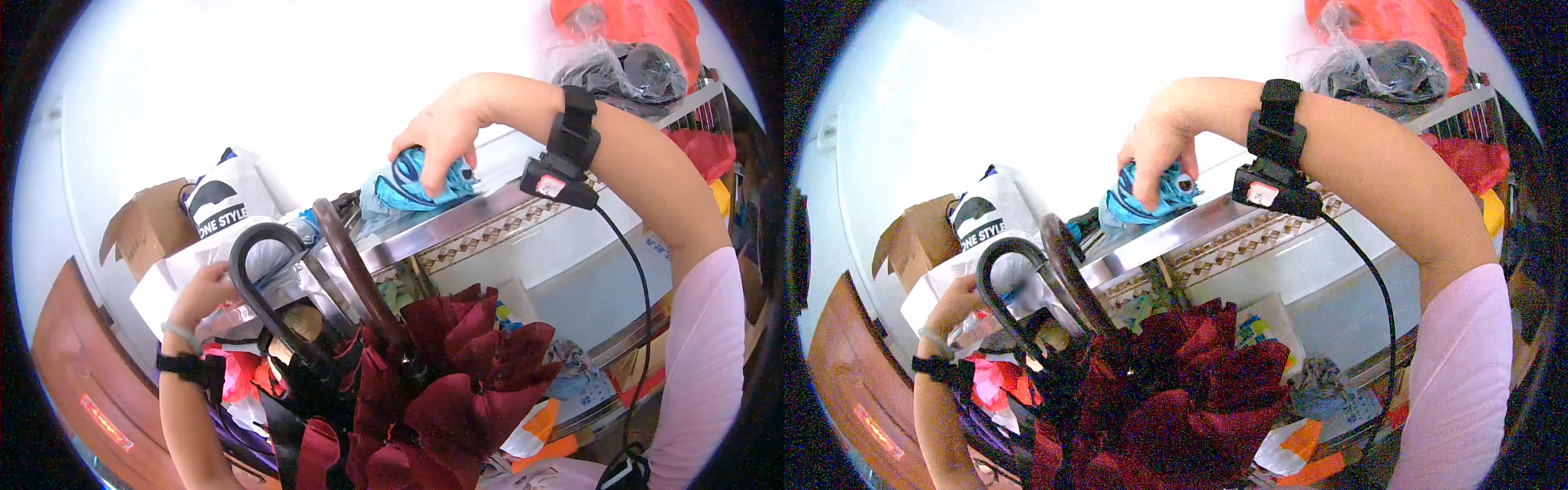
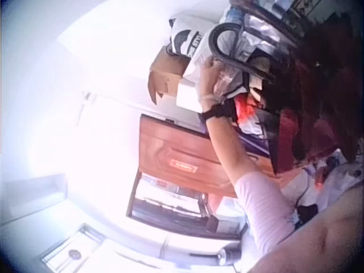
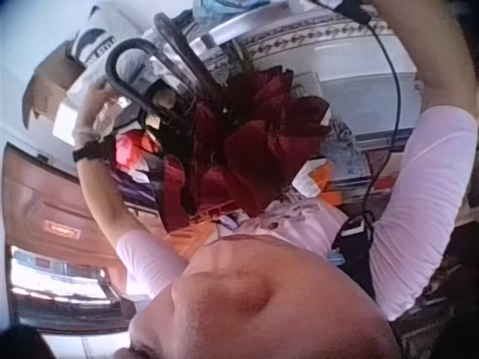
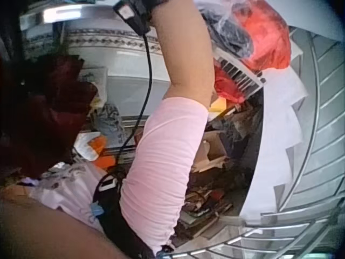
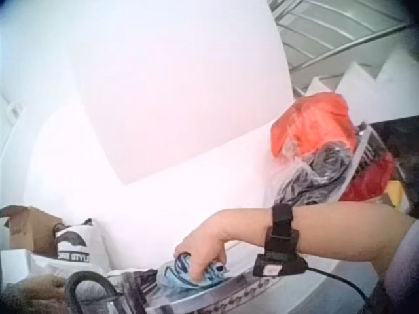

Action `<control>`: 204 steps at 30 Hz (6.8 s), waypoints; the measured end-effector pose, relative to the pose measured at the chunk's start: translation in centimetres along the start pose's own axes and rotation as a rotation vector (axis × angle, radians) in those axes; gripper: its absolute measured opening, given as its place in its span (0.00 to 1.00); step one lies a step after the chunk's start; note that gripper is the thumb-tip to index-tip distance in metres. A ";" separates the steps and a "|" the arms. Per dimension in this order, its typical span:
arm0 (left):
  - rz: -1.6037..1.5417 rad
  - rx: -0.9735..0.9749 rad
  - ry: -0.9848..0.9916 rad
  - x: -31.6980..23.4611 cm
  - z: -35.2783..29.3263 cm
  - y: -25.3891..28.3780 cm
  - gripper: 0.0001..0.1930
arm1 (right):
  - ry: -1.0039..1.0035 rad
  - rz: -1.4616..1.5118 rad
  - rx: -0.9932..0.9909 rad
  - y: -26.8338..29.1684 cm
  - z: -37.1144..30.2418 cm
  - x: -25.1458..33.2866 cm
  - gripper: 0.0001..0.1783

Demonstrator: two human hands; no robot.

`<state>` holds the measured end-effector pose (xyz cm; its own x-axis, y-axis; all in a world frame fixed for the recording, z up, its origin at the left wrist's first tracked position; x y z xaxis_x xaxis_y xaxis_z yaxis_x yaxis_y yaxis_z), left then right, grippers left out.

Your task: The person organizes various household items including clothing, a mask, and a helmet by placing them into boxes and bags located on a storage shelf near a staircase.

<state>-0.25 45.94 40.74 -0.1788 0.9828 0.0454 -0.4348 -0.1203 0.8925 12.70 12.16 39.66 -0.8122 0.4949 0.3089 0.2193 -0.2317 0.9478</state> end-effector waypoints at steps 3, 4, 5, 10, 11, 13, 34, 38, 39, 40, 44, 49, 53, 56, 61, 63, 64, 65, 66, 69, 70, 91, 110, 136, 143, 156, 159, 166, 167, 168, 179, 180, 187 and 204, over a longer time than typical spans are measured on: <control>-0.275 -0.225 0.017 -0.5 -0.2 3.7 0.17 | 0.033 0.116 -0.312 3.7 0.3 -0.5 0.26; -0.268 -0.246 0.062 -1.4 -0.9 4.9 0.17 | 0.050 0.076 -0.437 5.1 0.2 -0.3 0.25; -0.207 -0.288 0.069 -1.4 -0.8 5.7 0.16 | 0.055 0.035 -0.579 6.5 -0.3 -0.2 0.25; -0.185 -0.427 0.059 -3.0 -0.2 8.8 0.14 | 0.032 0.045 -0.731 8.9 -0.6 0.5 0.25; -0.212 -0.424 0.048 -3.9 0.1 9.6 0.14 | 0.015 -0.020 -0.710 8.9 -0.3 1.0 0.25; -0.173 -0.499 0.013 -6.6 0.4 11.0 0.11 | 0.012 -0.038 -0.674 8.4 1.1 1.5 0.23; 0.294 0.050 -0.278 -21.2 -1.4 2.4 0.19 | 0.283 -0.064 0.106 -0.9 5.7 6.0 0.33; 0.439 -0.080 -0.404 -20.8 -2.4 2.7 0.26 | 0.349 -0.027 0.042 -0.7 5.9 6.0 0.33; 0.411 -0.090 -0.400 -20.4 -2.7 3.2 0.27 | 0.327 0.012 0.005 -0.7 6.0 5.7 0.32; 0.379 -0.117 -0.408 -20.3 -3.0 4.1 0.29 | 0.337 -0.005 0.012 -0.9 5.5 5.7 0.32; 0.110 -0.158 -0.181 -15.6 -5.4 8.8 0.28 | 0.266 -0.075 -0.107 -0.4 5.0 5.8 0.38; 0.072 -0.155 -0.003 -8.4 -9.6 11.5 0.25 | 0.085 -0.195 -0.254 1.5 4.8 5.5 0.43; 0.219 -0.195 0.177 -0.4 -12.5 10.9 0.23 | -0.046 -0.326 -0.309 1.8 4.8 6.9 0.43; 0.217 -0.222 0.191 5.3 -12.8 9.5 0.23 | -0.117 -0.422 -0.393 2.1 3.6 9.1 0.40; 0.170 -0.230 0.083 12.1 -10.2 4.7 0.24 | -0.079 -0.688 -0.504 2.9 3.5 14.3 0.32; 0.102 -0.279 0.027 12.6 -9.1 2.7 0.26 | -0.101 -0.634 -0.535 3.3 5.4 15.7 0.31; 0.086 -0.305 -0.029 12.8 -8.5 1.5 0.27 | -0.103 -0.585 -0.561 3.3 6.0 16.9 0.30; 0.077 -0.309 -0.043 13.0 -8.0 0.5 0.27 | -0.125 -0.576 -0.531 2.7 6.5 19.0 0.30; 0.150 -0.424 -0.123 12.2 -7.9 0.4 0.29 | -0.086 -0.571 -0.530 2.6 7.7 20.6 0.31; 0.154 -0.516 -0.166 13.8 -7.6 -3.3 0.34 | 0.147 -0.537 -0.564 0.1 13.2 25.9 0.37; 0.100 -0.495 -0.147 14.2 -7.2 -5.0 0.36 | 0.127 -0.584 -0.550 -1.0 15.0 27.1 0.39; 0.196 -0.642 -0.082 13.9 -8.3 -5.8 0.39 | 0.198 -0.337 -1.419 7.6 17.4 25.2 0.12; -1.243 -0.450 -0.102 15.6 -16.6 -9.0 0.20 | 0.692 0.215 -0.445 -11.0 12.6 35.0 0.27; -0.994 -0.308 0.294 8.7 -29.0 -24.3 0.33 | 0.843 -0.039 0.049 -23.0 6.5 34.9 0.26; -0.996 -0.311 0.296 6.6 -30.2 -24.4 0.33 | 0.875 0.048 0.077 -23.1 4.5 35.7 0.26; -1.014 -0.286 0.213 7.8 -28.9 -24.5 0.32 | 0.847 -0.063 0.271 -23.3 5.1 34.4 0.38; -1.038 -0.258 0.181 8.9 -27.9 -24.8 0.32 | 0.822 -0.073 0.424 -24.9 5.5 34.0 0.41; -1.069 -0.215 0.063 11.8 -24.7 -24.0 0.32 | 0.996 -0.398 -0.056 -25.8 8.4 36.2 0.27; -1.088 -0.209 0.019 11.9 -23.9 -23.9 0.32 | 0.905 -0.395 0.016 -25.9 9.6 35.6 0.23; -1.095 -0.204 -0.015 11.8 -23.3 -23.8 0.32 | 0.825 -0.385 0.080 -25.9 10.3 35.4 0.19; -1.240 -0.378 -0.142 16.9 -20.8 -12.8 0.40 | 0.851 -0.402 -0.839 -12.7 8.0 36.7 0.07; -1.109 -0.482 -0.112 18.2 -20.9 -10.7 0.33 | 0.900 -0.356 -0.950 -10.0 6.5 36.4 0.08; -0.705 -0.709 -0.170 18.0 -12.6 -0.8 0.12 | 0.603 -0.419 -1.243 -2.4 1.8 32.2 0.09; 0.354 -0.186 -0.357 8.4 1.5 -0.1 0.23 | 0.508 -0.750 -1.285 -2.1 10.7 24.7 0.07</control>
<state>-0.39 54.40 41.75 -0.0454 0.8603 0.5078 -0.5572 -0.4437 0.7019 -2.04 33.81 46.19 -0.6682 0.5583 -0.4917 -0.6754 -0.7324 0.0862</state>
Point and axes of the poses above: each hand's wrist, its own z-axis towards the middle knuckle, its own y-axis out of the back of the hand, x = y × z, the point moved 8 cm from there along z, towards the middle knuckle, and after that the axes turned 11 degrees about z, right-handed, at the moved point
